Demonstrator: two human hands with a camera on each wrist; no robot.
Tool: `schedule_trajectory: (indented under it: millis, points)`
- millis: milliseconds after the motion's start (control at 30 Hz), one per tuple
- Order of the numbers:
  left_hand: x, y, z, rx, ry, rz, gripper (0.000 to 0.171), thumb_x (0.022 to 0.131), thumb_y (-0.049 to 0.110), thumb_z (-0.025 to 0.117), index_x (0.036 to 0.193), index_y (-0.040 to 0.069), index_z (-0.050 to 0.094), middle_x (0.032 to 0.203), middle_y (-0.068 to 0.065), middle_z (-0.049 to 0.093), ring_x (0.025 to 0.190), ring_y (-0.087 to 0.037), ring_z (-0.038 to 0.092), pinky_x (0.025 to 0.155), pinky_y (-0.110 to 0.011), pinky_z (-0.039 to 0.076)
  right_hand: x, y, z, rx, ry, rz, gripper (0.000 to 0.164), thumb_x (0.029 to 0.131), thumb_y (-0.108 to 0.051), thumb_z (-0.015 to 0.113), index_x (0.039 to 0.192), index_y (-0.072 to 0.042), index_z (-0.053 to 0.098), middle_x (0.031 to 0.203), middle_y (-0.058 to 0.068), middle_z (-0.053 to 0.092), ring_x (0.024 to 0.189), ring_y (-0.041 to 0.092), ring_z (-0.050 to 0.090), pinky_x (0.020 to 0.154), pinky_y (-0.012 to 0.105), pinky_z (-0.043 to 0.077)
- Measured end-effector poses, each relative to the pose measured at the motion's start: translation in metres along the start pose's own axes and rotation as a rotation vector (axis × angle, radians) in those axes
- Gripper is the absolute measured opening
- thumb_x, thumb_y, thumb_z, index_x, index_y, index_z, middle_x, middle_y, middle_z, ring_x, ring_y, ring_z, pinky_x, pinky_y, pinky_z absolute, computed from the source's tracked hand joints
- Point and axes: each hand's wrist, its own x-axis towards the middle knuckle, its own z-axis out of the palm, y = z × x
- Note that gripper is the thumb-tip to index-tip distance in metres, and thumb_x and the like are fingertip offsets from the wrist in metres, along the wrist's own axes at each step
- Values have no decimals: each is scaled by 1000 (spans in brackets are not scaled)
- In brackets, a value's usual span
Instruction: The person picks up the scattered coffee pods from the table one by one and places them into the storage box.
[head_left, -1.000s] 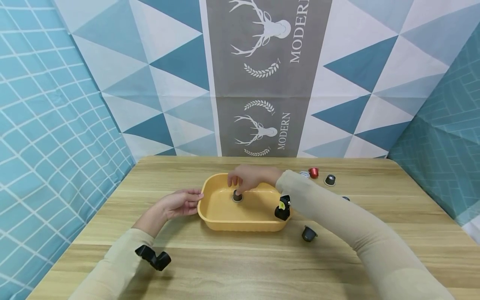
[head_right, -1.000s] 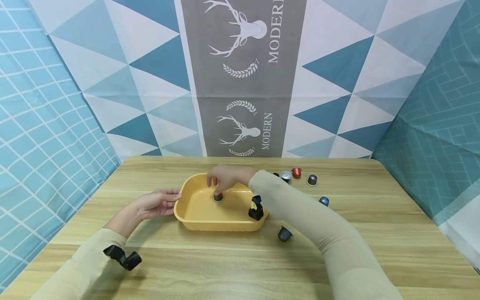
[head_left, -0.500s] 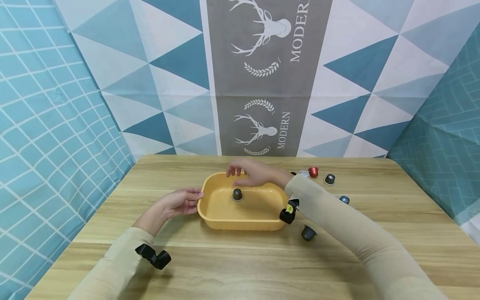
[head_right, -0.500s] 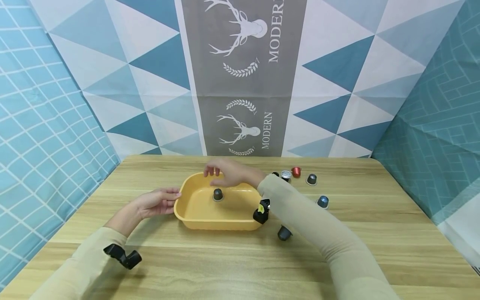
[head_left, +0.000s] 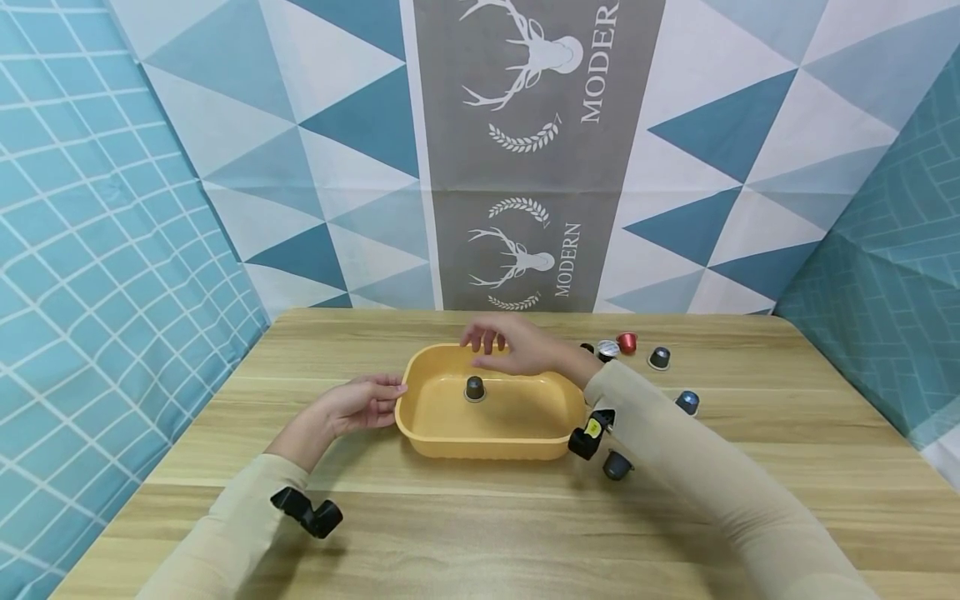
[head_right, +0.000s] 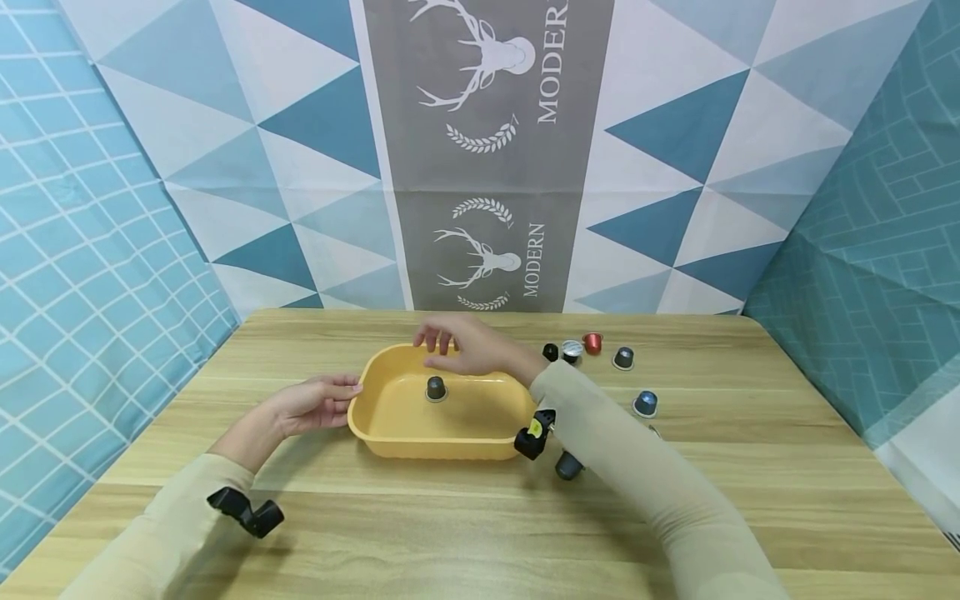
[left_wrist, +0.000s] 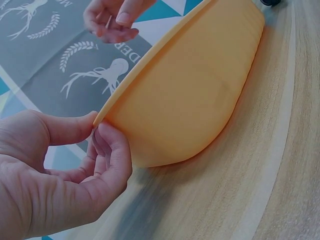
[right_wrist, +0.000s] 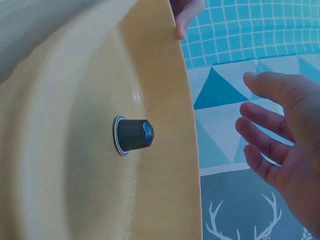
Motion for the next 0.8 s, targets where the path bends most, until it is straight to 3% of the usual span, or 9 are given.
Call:
schedule_trajectory:
  millis: [167, 400, 800]
  points:
    - [0, 0, 0, -12, 4, -4, 10, 100, 9, 46, 110, 5, 47, 83, 3, 66, 79, -5, 64, 73, -20, 55, -8, 5, 0, 49, 22, 11, 21, 85, -9, 70, 104, -4, 63, 92, 10, 70, 79, 16, 64, 67, 42, 55]
    - [-1, 0, 0, -5, 4, -5, 9, 101, 9, 46, 109, 6, 48, 82, 4, 66, 77, -5, 64, 72, -19, 55, -20, 12, -3, 189, -65, 72, 25, 87, -11, 70, 108, -2, 62, 101, 17, 67, 84, 20, 64, 67, 26, 53]
    - [0, 0, 0, -3, 3, 2, 8, 100, 8, 45, 107, 6, 49, 81, 4, 66, 77, -4, 64, 71, -20, 55, -44, 14, -6, 367, -76, 134, 29, 86, -6, 69, 112, 1, 59, 103, 22, 63, 86, 14, 61, 74, 27, 53]
